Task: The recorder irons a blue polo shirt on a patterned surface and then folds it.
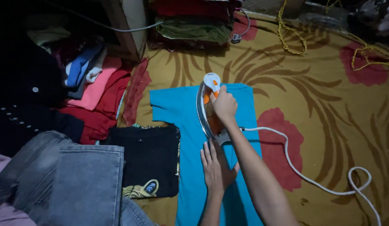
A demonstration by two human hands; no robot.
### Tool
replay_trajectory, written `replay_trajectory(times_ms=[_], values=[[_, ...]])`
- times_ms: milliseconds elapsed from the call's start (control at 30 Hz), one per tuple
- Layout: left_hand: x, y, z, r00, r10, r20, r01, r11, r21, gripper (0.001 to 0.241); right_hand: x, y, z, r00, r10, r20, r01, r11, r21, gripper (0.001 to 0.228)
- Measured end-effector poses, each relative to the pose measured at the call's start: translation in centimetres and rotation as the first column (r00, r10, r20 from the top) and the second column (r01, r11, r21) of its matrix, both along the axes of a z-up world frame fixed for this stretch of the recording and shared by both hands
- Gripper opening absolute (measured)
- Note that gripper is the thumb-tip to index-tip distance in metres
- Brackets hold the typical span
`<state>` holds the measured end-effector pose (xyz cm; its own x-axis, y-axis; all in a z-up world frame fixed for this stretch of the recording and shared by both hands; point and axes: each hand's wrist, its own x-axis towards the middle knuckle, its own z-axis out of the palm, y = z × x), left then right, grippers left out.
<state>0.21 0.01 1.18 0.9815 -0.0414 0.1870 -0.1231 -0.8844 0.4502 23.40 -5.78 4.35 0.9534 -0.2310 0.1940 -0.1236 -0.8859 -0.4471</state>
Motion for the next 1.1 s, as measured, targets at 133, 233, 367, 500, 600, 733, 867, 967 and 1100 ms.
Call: replay_trajectory(times_ms=[133, 233, 367, 500, 600, 733, 867, 967, 1100], values=[[-0.2, -0.2, -1.4, 0.999, -0.002, 0.034, 0.002, 1.0, 0.004, 0.11, 0.0, -1.3, 0.0, 0.996, 0.089, 0.008, -0.089, 0.995, 0.043, 0.046], [-0.1, -0.3, -2.4, 0.995, 0.014, 0.1, -0.018, 0.999, 0.041, 0.107, -0.1, -1.5, 1.3, 0.967, 0.253, 0.015, -0.253, 0.966, 0.058, 0.043], [0.0, -0.4, -2.5, 0.993, -0.001, 0.116, -0.014, 0.992, 0.128, 0.106, -1.0, -0.7, 2.1, 0.958, 0.279, -0.061, -0.271, 0.956, 0.114, 0.041], [0.5, -0.2, -1.1, 0.992, 0.007, -0.123, 0.003, 0.996, 0.085, 0.118, -1.3, 0.6, 2.0, 0.995, 0.044, -0.089, -0.031, 0.989, 0.148, 0.043], [0.2, -0.3, -1.5, 0.997, 0.025, -0.071, -0.022, 0.999, 0.049, 0.117, -1.1, 0.4, 1.0, 0.997, -0.015, -0.08, 0.027, 0.989, 0.147, 0.042], [0.3, -0.4, -2.0, 0.998, 0.016, -0.054, -0.016, 1.0, -0.01, 0.117, -0.4, -0.8, -0.3, 0.997, 0.078, -0.014, -0.075, 0.984, 0.165, 0.044], [0.0, -0.2, -1.2, 0.999, 0.012, -0.037, -0.011, 1.0, 0.024, 0.111, 0.5, -1.4, -0.9, 0.983, 0.182, -0.002, -0.175, 0.947, 0.27, 0.047], [0.1, -0.2, -0.9, 0.998, 0.012, -0.065, -0.01, 0.999, 0.036, 0.111, 0.0, -0.9, -0.6, 0.987, 0.159, -0.034, -0.142, 0.943, 0.301, 0.047], [0.5, -0.4, -2.2, 0.998, 0.062, -0.021, -0.06, 0.996, 0.067, 0.108, -0.7, -0.3, 0.0, 0.999, -0.014, -0.038, 0.024, 0.962, 0.272, 0.047]])
